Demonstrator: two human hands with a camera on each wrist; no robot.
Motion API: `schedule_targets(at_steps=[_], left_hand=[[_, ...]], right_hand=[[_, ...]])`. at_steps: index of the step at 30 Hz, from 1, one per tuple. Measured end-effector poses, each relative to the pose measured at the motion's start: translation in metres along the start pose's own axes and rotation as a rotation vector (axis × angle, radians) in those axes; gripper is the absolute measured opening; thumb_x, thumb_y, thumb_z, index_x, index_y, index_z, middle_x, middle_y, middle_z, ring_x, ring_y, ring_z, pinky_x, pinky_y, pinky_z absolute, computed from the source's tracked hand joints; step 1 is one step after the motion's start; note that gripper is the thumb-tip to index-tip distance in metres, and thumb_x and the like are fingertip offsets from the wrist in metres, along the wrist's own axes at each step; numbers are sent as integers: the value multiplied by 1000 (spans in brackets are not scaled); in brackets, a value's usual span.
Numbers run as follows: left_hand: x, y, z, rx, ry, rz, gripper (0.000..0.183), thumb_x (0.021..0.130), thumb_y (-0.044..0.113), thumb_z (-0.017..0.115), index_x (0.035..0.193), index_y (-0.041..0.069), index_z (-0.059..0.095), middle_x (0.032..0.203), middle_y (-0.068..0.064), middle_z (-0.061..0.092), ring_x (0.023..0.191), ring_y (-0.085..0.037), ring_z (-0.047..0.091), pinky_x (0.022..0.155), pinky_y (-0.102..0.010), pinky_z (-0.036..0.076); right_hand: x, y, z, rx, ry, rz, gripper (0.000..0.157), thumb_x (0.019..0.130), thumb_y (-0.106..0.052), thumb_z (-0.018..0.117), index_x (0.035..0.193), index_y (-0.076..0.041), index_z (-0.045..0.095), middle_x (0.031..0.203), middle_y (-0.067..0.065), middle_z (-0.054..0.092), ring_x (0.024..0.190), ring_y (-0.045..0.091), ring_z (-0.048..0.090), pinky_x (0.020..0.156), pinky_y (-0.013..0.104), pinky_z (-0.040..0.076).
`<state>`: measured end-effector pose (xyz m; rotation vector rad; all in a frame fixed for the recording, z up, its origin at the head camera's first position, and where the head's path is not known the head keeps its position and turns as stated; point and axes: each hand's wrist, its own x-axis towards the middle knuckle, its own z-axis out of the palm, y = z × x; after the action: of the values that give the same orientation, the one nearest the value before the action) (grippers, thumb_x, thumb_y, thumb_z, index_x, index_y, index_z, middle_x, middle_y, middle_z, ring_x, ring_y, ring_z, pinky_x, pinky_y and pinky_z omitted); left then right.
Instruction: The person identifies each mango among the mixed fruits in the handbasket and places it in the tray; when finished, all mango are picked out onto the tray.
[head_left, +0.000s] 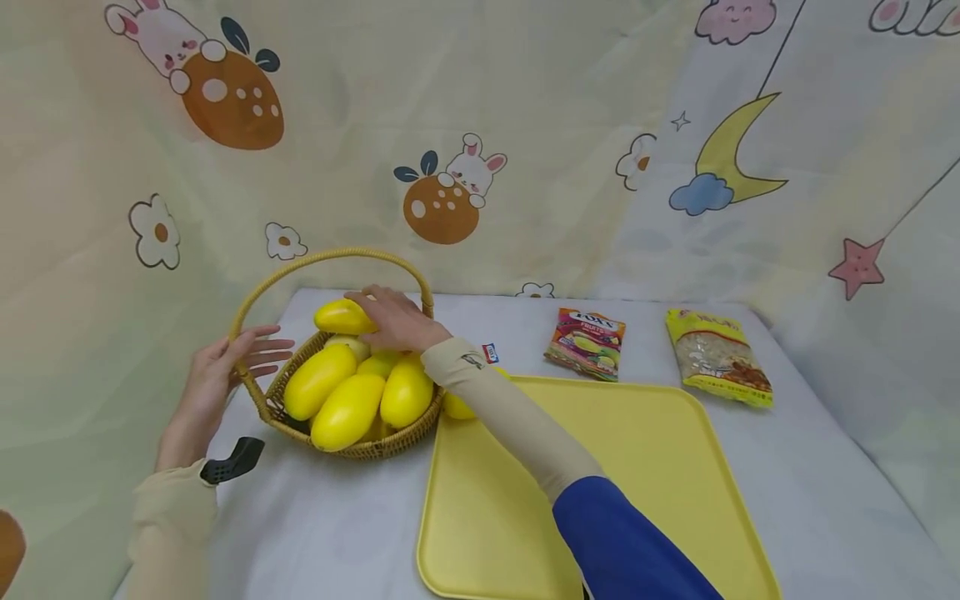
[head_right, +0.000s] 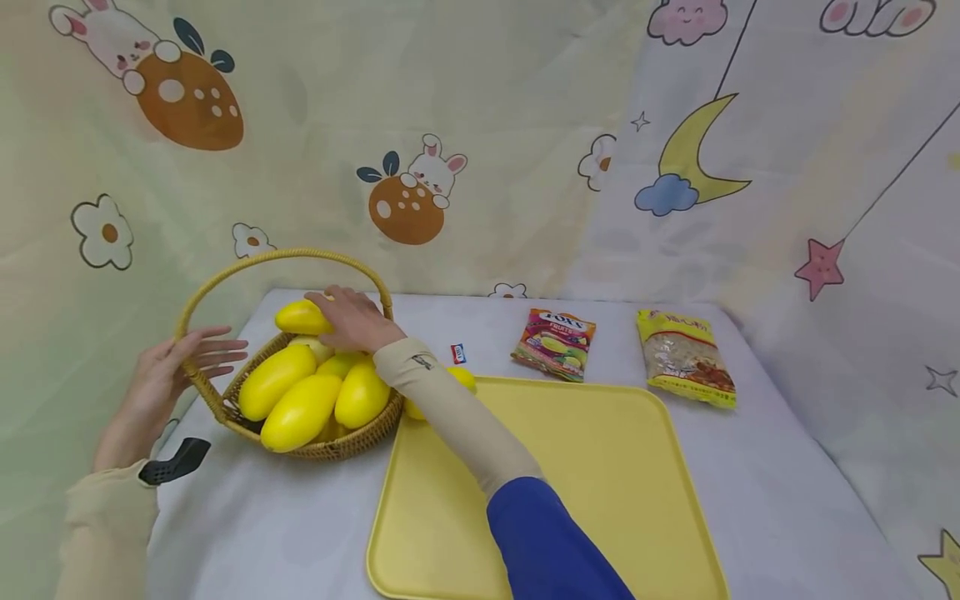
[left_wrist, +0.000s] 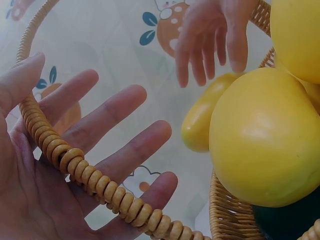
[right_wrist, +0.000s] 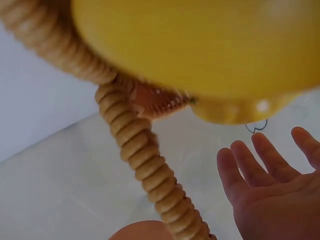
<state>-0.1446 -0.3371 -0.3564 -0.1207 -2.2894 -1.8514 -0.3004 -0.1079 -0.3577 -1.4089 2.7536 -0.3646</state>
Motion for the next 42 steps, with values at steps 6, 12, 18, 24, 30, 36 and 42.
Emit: schedule_targets(at_steps=[6, 12, 18, 24, 30, 36, 42], left_hand=[[3, -1, 0, -45, -29, 38, 35, 104, 28, 40, 126, 10, 61, 105, 6, 73, 95, -7, 69, 79, -18, 53], [3, -3, 1, -46, -12, 35, 35, 104, 28, 40, 124, 10, 63, 103, 7, 73, 95, -9, 69, 78, -19, 54], [3, -3, -1, -92, -30, 54, 34, 104, 25, 40, 124, 8, 62, 104, 4, 73, 94, -9, 69, 79, -19, 54], [3, -2, 0, -55, -17, 24, 36, 104, 29, 40, 125, 10, 62, 103, 7, 73, 95, -6, 69, 80, -17, 53], [2, -3, -1, -52, -28, 25, 36, 104, 28, 39, 126, 9, 61, 104, 7, 72, 96, -6, 68, 81, -17, 53], [2, -3, 1, 14, -2, -3, 39, 104, 33, 39, 126, 9, 60, 104, 9, 72, 96, -7, 68, 81, -18, 53], [2, -2, 0, -8, -13, 12, 38, 104, 31, 39, 126, 9, 61, 104, 7, 72, 96, -6, 68, 81, -17, 53]], right_hand=[[11, 3, 1, -55, -49, 54, 67, 95, -36, 58, 151, -21, 24, 149, 9, 33, 132, 25, 38, 111, 37, 31], [19, 2, 2, -121, -102, 70, 66, 96, -37, 57, 151, -21, 24, 149, 8, 34, 130, 25, 40, 109, 38, 34], [25, -6, -3, -148, -114, 71, 69, 94, -38, 60, 151, -21, 25, 144, 6, 38, 126, 22, 44, 106, 36, 37], [36, -10, -4, -208, -117, 60, 71, 93, -42, 59, 152, -21, 25, 142, 4, 42, 124, 21, 46, 102, 34, 41], [44, -8, 2, -225, -164, 107, 71, 94, -41, 59, 152, -25, 22, 141, 3, 42, 123, 18, 47, 101, 32, 42], [47, -7, 3, -186, -183, 93, 67, 94, -36, 61, 150, -23, 27, 137, 4, 45, 117, 16, 50, 96, 30, 45], [47, -8, 2, -179, -185, 84, 62, 94, -35, 61, 147, -23, 31, 135, 3, 47, 115, 15, 51, 96, 29, 45]])
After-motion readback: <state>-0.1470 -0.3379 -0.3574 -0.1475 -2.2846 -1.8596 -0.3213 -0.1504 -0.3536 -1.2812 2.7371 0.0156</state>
